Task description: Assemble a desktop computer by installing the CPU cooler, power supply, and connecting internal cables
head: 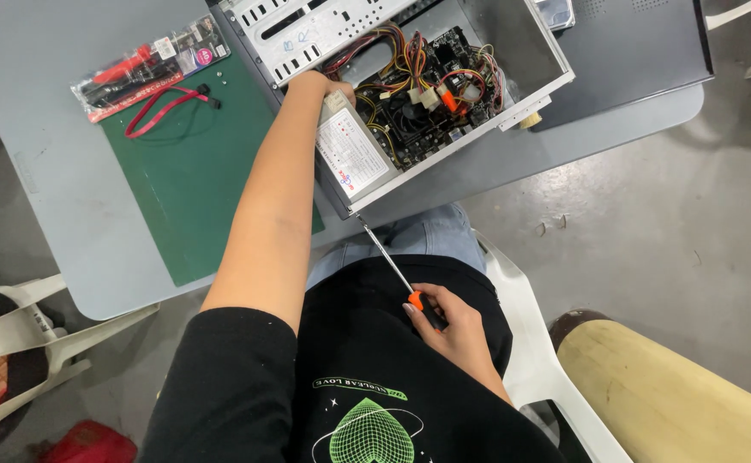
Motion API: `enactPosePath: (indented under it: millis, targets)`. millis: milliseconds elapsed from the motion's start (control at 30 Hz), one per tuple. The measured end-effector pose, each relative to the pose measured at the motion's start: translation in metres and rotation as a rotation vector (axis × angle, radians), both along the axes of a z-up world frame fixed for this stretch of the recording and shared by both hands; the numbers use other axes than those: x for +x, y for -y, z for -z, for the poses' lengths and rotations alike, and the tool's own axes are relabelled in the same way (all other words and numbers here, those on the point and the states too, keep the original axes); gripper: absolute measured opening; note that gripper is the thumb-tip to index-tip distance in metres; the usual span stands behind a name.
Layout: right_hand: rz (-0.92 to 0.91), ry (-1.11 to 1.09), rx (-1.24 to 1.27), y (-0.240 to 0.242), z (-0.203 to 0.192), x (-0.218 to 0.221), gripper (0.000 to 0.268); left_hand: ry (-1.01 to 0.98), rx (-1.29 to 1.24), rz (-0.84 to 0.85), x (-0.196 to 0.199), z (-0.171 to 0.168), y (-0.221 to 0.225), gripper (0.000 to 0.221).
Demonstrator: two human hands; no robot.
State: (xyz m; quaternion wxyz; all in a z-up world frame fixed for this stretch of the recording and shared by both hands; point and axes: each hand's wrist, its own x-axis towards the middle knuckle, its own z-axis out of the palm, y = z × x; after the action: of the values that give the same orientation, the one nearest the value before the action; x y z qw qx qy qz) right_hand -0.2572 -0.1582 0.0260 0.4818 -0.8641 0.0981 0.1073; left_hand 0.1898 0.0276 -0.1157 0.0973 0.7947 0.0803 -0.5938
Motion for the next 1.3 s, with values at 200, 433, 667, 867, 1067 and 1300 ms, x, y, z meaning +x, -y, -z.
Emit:
enactPosePath:
  millis: [200,433,667,867,1067,1300]
  targets:
    - [0.094,-0.078,0.0,0.003,0.012,-0.001,0.048,-0.024,-0.047,0.019,0.004,0.007,-0.001,0.035]
    - [0.268,-0.341,0.075,-0.001,0.0,0.006,0.024,-0.006,-0.056,-0.009,0.015,0.032,-0.003,0.043]
    - [0.08,-0.427,-0.054,-0.006,0.009,0.001,0.04,-0.082,-0.185,0.081,0.027,0.07,-0.003,0.039]
    - [0.203,-0.386,-0.075,0.003,0.012,0.009,0.05,-0.048,-0.145,0.086,0.024,0.058,0.001,0.033]
    - [0.265,-0.463,0.067,-0.014,-0.031,0.023,0.022,-0.043,-0.106,0.015,0.021,0.051,-0.002,0.036]
    - [0.053,-0.491,0.355,0.006,0.023,0.017,0.047,-0.02,-0.086,0.064,0.024,0.055,-0.002,0.036]
